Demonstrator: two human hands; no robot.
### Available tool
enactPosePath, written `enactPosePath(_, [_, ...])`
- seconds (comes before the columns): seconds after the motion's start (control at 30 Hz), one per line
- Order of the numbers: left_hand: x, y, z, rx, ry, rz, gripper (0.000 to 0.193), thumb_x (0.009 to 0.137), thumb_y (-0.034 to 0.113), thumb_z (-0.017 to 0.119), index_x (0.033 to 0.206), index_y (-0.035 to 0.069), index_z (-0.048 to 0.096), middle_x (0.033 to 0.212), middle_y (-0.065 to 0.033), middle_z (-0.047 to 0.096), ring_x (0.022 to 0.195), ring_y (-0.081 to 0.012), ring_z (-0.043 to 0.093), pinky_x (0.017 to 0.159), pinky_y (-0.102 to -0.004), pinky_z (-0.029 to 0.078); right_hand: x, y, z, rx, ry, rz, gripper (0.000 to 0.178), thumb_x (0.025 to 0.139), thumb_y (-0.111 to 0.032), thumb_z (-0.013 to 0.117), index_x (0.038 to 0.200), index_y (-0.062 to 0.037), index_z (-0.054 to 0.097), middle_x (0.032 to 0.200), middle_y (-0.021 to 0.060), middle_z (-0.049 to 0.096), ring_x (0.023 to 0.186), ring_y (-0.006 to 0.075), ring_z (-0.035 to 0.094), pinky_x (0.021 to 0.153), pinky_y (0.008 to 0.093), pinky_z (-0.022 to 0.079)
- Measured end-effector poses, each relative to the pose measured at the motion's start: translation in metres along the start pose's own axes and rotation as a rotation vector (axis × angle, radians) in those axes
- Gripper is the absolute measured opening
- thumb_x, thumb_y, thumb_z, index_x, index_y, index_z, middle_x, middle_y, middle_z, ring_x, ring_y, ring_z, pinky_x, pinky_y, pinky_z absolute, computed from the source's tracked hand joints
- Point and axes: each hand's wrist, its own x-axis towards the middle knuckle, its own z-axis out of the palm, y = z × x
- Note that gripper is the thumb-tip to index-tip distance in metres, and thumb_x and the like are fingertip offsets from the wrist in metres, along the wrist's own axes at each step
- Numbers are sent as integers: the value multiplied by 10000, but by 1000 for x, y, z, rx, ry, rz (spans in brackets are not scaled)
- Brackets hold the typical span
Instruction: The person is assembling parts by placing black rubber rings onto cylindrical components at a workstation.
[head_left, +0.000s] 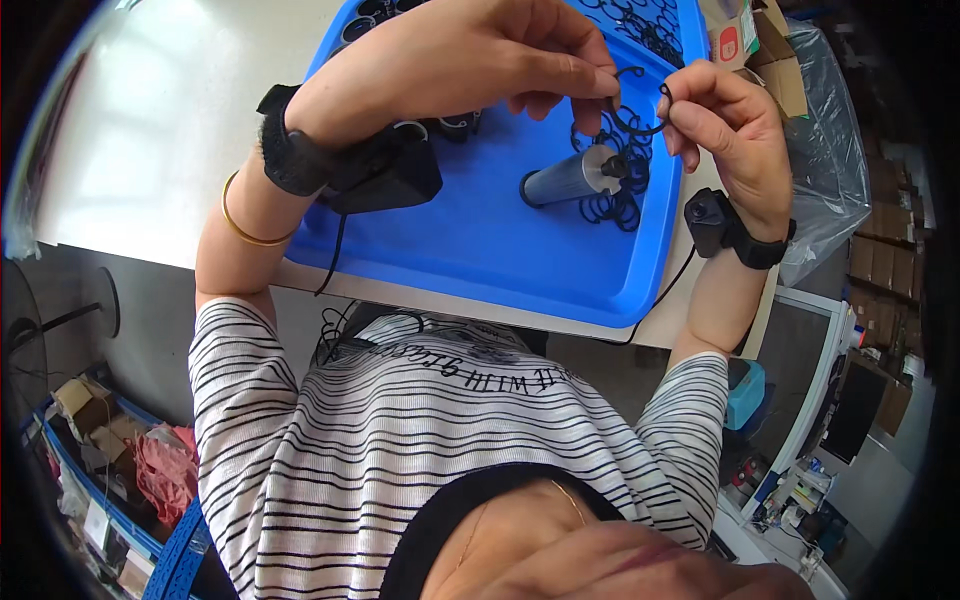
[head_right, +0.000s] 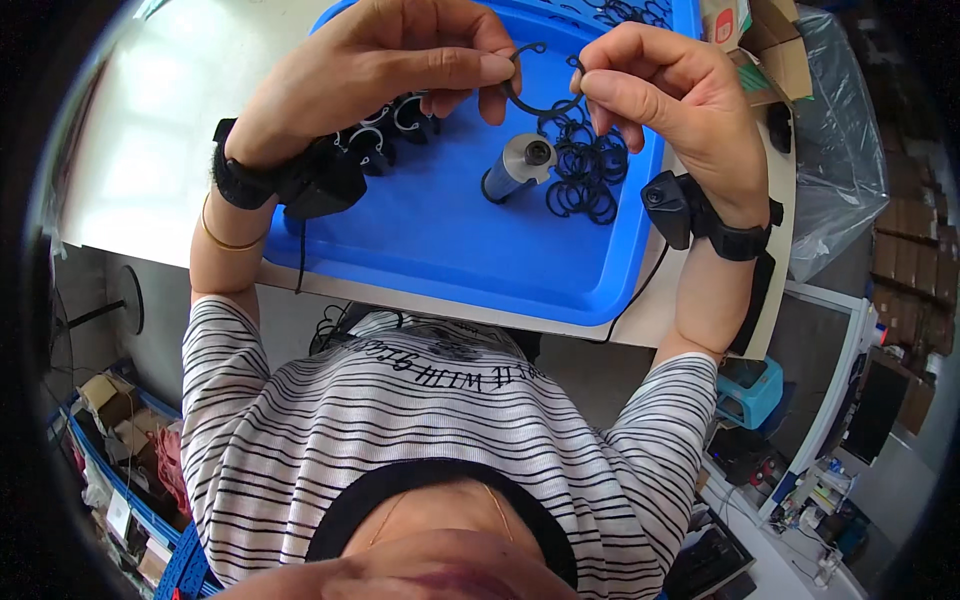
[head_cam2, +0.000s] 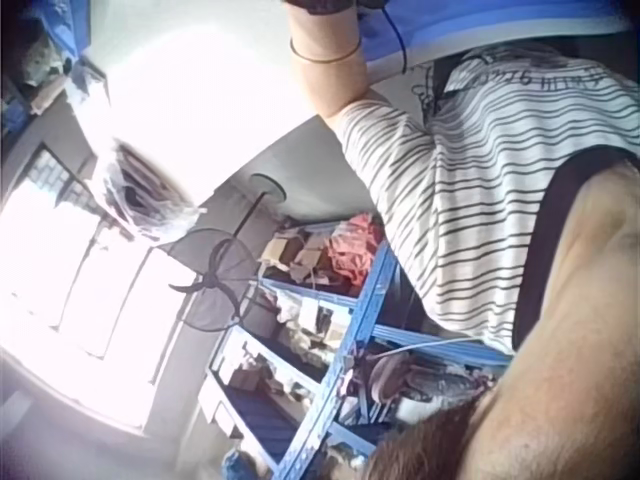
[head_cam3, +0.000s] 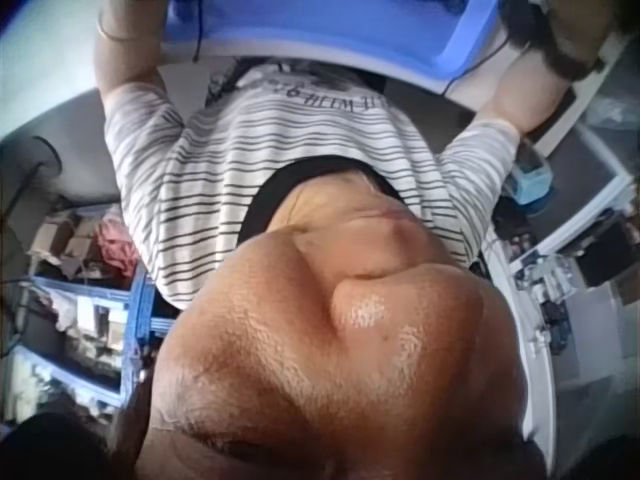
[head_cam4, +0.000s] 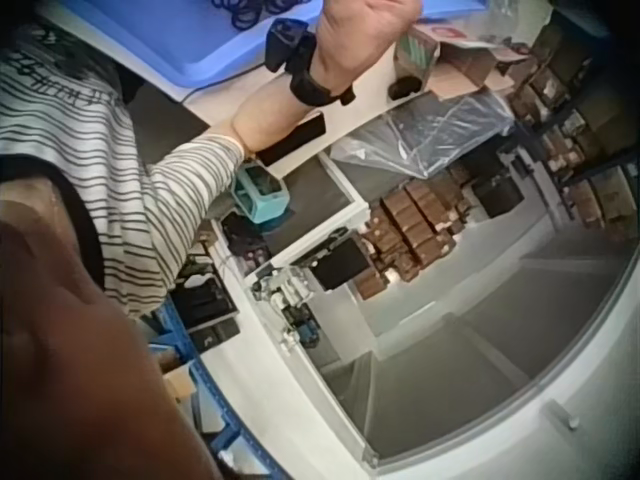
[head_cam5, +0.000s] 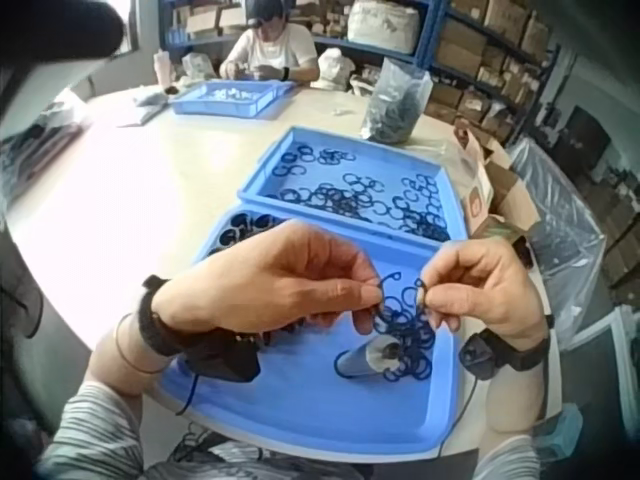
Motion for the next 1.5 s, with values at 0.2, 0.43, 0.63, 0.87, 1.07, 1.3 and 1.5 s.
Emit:
enactPosePath(0.2, [0,-2,-3,-98,-36,-15,261,1058,247,625,1038,6,725,886,0,742,687,-49,543,621,-205,448,2,-2,4,61,-13,2,192,992,-190,703,1088,-24,699,949,52,735,737,69,665,552,191,471])
enactPosePath(0.43, [1,-3,-3,-84,-61,-19,261,1068,244,609,1047,5,711,897,1,733,696,-52,539,636,-210,451,2,-5,8,29,15,-52,207,994,-199,694,1098,-20,702,944,42,728,731,67,662,561,193,482])
enactPosePath(0.63, [1,-5,-3,-121,-76,-2,256,1071,242,604,1050,6,701,905,3,727,703,-52,534,644,-208,449,3,-5,9,31,43,-75,210,999,-187,684,1110,-10,708,957,48,732,733,71,663,559,195,484])
enactPosePath(0.87, [2,-7,-2,-117,-79,-3,243,1070,230,604,1050,7,699,910,4,728,703,-50,536,644,-207,449,0,-1,6,-8,52,-51,244,1005,-201,661,1121,14,662,961,47,674,728,82,622,554,208,470])
enactPosePath(1.07, [3,-12,0,-183,-65,55,216,1067,215,610,1081,7,667,922,-7,727,703,-51,548,642,-198,452,-3,5,1,-30,138,-29,228,1006,-183,655,1122,13,661,971,49,676,727,86,628,553,215,469])
enactPosePath(1.3, [5,-13,0,-214,10,120,196,1074,201,598,1100,10,640,942,-22,711,728,-60,571,663,-203,472,-2,4,3,-43,32,-28,245,1003,-203,659,1118,13,662,892,64,678,720,85,631,576,211,463])
enactPosePath(1.5, [-3,-1,16,-6,166,395,124,1044,100,621,1056,-20,648,889,-38,695,761,-85,593,690,-230,484,0,-3,15,17,-42,-116,268,991,-252,724,1126,-22,692,907,38,714,718,38,606,597,179,445])
